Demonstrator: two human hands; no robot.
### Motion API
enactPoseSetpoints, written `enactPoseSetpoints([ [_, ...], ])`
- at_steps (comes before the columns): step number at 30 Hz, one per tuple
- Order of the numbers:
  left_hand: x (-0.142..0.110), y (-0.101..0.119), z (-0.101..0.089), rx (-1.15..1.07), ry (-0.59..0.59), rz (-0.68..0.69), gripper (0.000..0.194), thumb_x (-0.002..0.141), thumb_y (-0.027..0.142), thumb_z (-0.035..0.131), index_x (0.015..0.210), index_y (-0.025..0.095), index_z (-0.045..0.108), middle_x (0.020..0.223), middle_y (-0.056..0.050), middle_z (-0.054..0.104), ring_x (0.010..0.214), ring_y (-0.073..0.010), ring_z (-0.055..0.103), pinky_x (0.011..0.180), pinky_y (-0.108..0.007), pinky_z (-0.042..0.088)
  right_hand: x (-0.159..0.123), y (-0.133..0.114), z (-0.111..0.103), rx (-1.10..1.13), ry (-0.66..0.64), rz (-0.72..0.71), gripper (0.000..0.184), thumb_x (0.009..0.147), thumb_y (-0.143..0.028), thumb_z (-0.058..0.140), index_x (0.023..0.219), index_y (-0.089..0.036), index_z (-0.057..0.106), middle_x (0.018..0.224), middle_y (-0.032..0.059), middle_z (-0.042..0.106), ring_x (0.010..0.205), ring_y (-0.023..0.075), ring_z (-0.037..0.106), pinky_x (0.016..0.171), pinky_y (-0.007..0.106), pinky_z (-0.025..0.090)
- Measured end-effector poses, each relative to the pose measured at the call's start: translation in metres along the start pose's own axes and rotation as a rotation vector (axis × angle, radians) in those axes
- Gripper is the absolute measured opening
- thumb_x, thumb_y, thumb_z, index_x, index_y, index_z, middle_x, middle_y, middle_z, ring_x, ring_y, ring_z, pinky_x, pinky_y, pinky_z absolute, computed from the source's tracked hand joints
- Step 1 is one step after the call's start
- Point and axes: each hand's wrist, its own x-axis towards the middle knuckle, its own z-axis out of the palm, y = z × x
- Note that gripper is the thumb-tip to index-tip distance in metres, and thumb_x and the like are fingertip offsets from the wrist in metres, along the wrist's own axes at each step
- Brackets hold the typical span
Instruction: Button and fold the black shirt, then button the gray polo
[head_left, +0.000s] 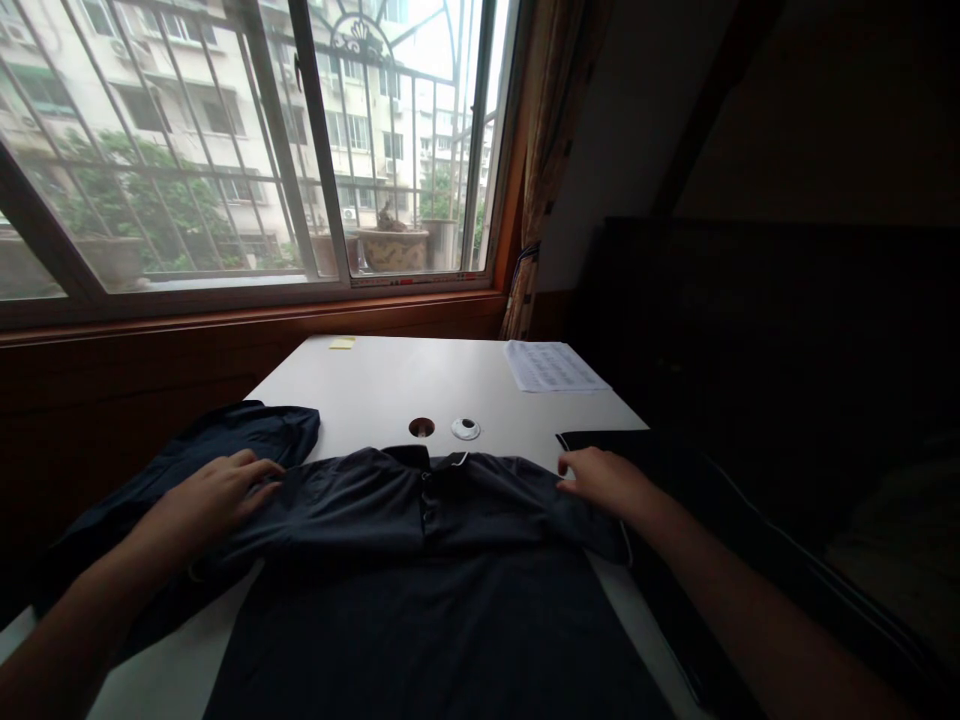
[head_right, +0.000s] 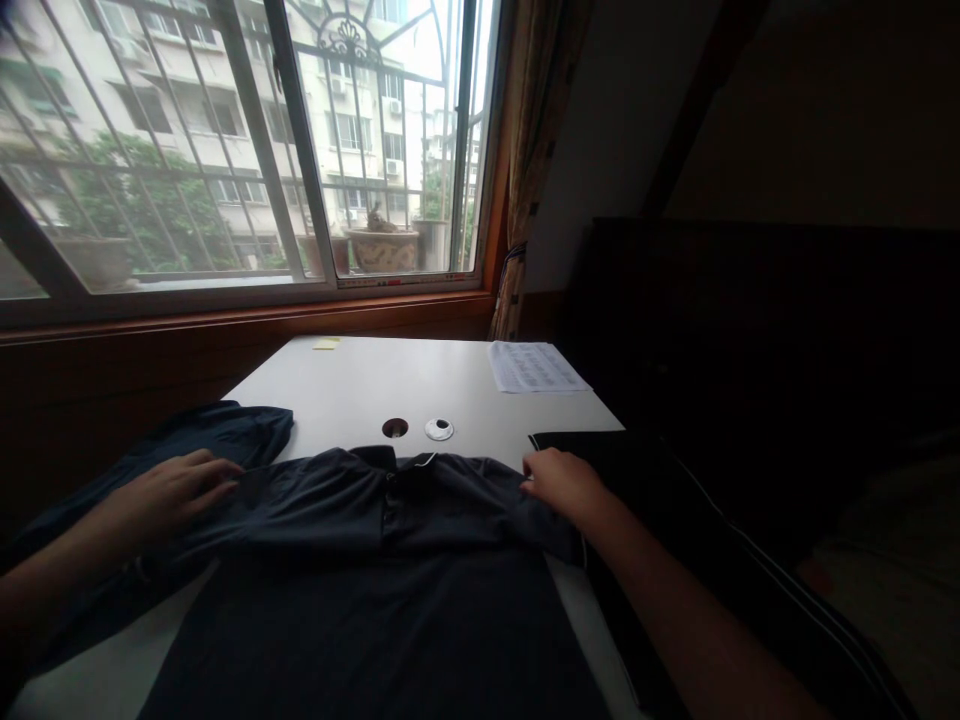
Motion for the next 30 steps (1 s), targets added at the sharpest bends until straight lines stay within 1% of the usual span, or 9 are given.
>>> enactPoseSetpoints([
  [3, 0.049, 0.025, 0.022, -0.021, -0.064, 0.128, 0.042, 0.093, 0.05, 0.049, 0.117, 0.024, 0.072, 0.114, -0.01, 0.068, 0.105, -0.0286, 0.064, 0.095, -0.039, 0.048, 0.029, -0.03, 0.001, 0.092, 0.036, -0.139, 0.028, 0.088, -0.035, 0.065, 0.108, -0.019, 0.075, 0.109, 0.0133, 0.074, 0.102, 0.0283, 0.068, 0.085, 0.033, 0.048],
  [7, 0.096, 0.051, 0.053, -0.162, -0.167, 0.173, 0.046, 0.087, 0.052, 0.058, 0.117, 0.02, 0.07, 0.12, -0.015, 0.066, 0.114, -0.0333, 0.059, 0.1, -0.044, 0.044, 0.063, -0.065, 0.01, 0.244, 0.004, -0.296, 0.034, 0.087, -0.041, 0.07, 0.113, -0.02, 0.074, 0.119, 0.0111, 0.071, 0.109, 0.0246, 0.065, 0.092, 0.028, 0.046],
  [12, 0.115, 0.068, 0.06, -0.296, -0.407, 0.189, 0.048, 0.08, 0.05, 0.065, 0.118, 0.022, 0.065, 0.096, -0.006, 0.071, 0.085, -0.0233, 0.066, 0.075, -0.03, 0.05, 0.084, -0.08, 0.018, 0.411, -0.156, -0.361, 0.037, 0.073, -0.039, 0.081, 0.105, -0.021, 0.077, 0.102, 0.0067, 0.076, 0.089, 0.0238, 0.069, 0.075, 0.027, 0.049],
  [16, 0.116, 0.07, 0.051, -0.495, -0.586, 0.168, 0.05, 0.078, 0.045, 0.068, 0.122, 0.021, 0.062, 0.096, -0.004, 0.071, 0.079, -0.0196, 0.066, 0.066, -0.026, 0.049, 0.09, -0.079, 0.019, 0.57, -0.266, -0.405, 0.037, 0.067, -0.028, 0.081, 0.102, -0.019, 0.077, 0.092, 0.0039, 0.076, 0.077, 0.0205, 0.069, 0.067, 0.026, 0.05],
  [18, 0.117, 0.069, 0.048, -0.608, -0.53, 0.19, 0.051, 0.08, 0.042, 0.067, 0.125, 0.021, 0.06, 0.092, -0.002, 0.067, 0.075, -0.0174, 0.062, 0.065, -0.026, 0.047, 0.093, -0.077, 0.02, 0.667, -0.245, -0.426, 0.039, 0.07, -0.023, 0.076, 0.108, -0.018, 0.074, 0.092, 0.0038, 0.076, 0.077, 0.0194, 0.069, 0.067, 0.026, 0.052],
  [22, 0.119, 0.061, 0.048, -0.533, 0.029, 0.33, 0.04, 0.088, 0.032, 0.056, 0.127, 0.022, 0.058, 0.082, 0.001, 0.057, 0.071, -0.0146, 0.054, 0.068, -0.027, 0.045, 0.096, -0.075, 0.025, 0.85, -0.01, -0.445, 0.055, 0.08, -0.019, 0.062, 0.135, -0.022, 0.057, 0.114, 0.0056, 0.071, 0.092, 0.0182, 0.067, 0.077, 0.027, 0.052],
  [24, 0.117, 0.058, 0.051, -0.393, 0.207, 0.402, 0.04, 0.091, 0.026, 0.052, 0.13, 0.024, 0.057, 0.088, -0.001, 0.06, 0.079, -0.0172, 0.056, 0.078, -0.032, 0.047, 0.097, -0.076, 0.03, 0.901, 0.129, -0.451, 0.061, 0.084, -0.019, 0.057, 0.144, -0.027, 0.048, 0.128, 0.0054, 0.066, 0.091, 0.0159, 0.065, 0.079, 0.028, 0.051],
  [27, 0.114, 0.055, 0.061, -0.264, 0.202, 0.456, 0.05, 0.089, 0.024, 0.056, 0.138, 0.027, 0.052, 0.114, -0.007, 0.063, 0.102, -0.0244, 0.059, 0.096, -0.044, 0.046, 0.098, -0.077, 0.042, 0.878, 0.239, -0.479, 0.062, 0.083, -0.019, 0.059, 0.143, -0.03, 0.05, 0.129, 0.0043, 0.065, 0.076, 0.0125, 0.061, 0.077, 0.028, 0.05],
  [30, 0.117, 0.053, 0.073, -0.416, 0.024, 0.348, 0.062, 0.087, 0.032, 0.06, 0.146, 0.026, 0.043, 0.126, -0.012, 0.062, 0.108, -0.0265, 0.062, 0.095, -0.046, 0.049, 0.102, -0.079, 0.055, 0.834, 0.221, -0.485, 0.061, 0.08, -0.016, 0.064, 0.139, -0.027, 0.057, 0.118, 0.0046, 0.069, 0.075, 0.0133, 0.063, 0.08, 0.03, 0.05],
])
